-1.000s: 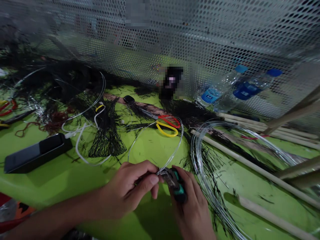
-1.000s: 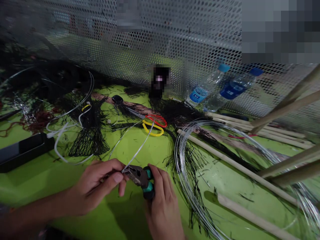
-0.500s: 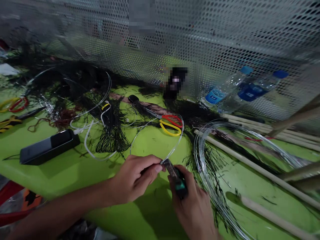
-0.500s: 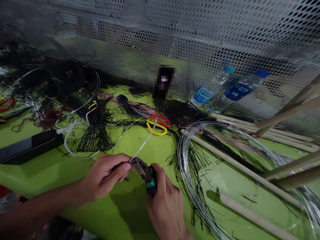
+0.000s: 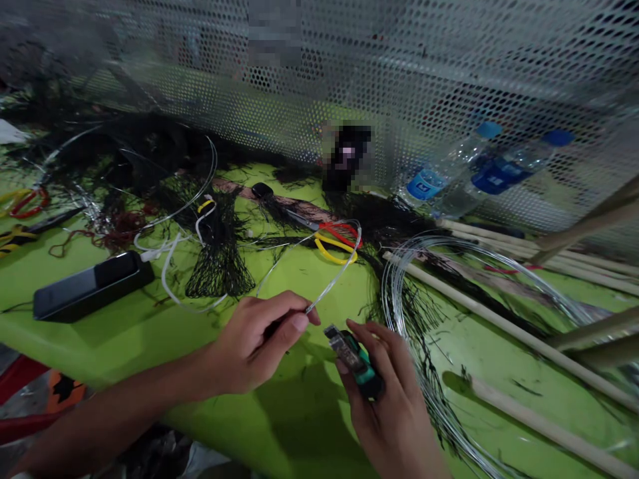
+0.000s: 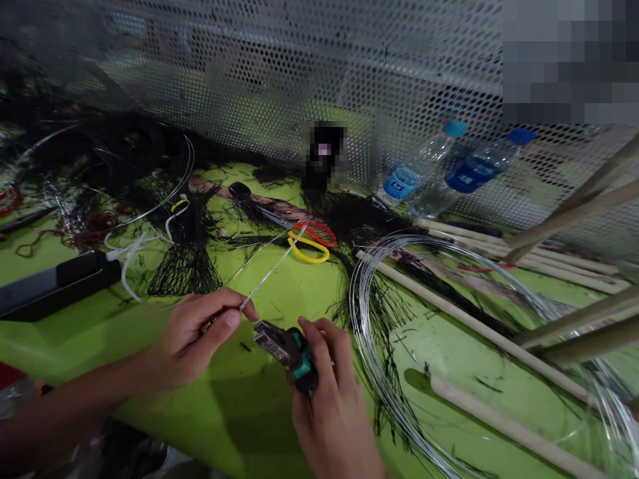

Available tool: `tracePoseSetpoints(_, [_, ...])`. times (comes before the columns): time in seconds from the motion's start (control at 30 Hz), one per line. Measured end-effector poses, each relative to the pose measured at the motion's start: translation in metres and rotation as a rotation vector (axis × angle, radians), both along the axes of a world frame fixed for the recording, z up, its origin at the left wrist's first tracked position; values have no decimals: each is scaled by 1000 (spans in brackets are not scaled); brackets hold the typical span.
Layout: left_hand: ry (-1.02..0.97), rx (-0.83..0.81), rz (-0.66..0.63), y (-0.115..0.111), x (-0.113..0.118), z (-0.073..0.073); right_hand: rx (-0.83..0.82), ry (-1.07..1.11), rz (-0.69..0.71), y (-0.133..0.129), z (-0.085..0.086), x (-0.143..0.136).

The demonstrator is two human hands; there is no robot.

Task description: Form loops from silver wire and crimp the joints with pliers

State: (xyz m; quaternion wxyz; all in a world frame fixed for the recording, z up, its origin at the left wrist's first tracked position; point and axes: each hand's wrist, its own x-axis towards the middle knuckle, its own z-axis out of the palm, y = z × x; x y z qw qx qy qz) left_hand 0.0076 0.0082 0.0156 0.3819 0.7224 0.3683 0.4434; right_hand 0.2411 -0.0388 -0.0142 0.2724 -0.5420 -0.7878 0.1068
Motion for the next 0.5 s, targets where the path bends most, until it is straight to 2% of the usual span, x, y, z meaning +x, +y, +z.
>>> tracePoseSetpoints(0.13, [48, -26, -50, 0, -1, 3, -79, 44, 31, 3, 8, 6])
tracePoseSetpoints(0.23, [131, 8, -37, -2, 0, 3, -110, 82, 27, 5, 11, 10])
tracePoseSetpoints(0.5, [167, 403, 190, -9, 8, -7, 94, -80, -43, -3, 8, -1])
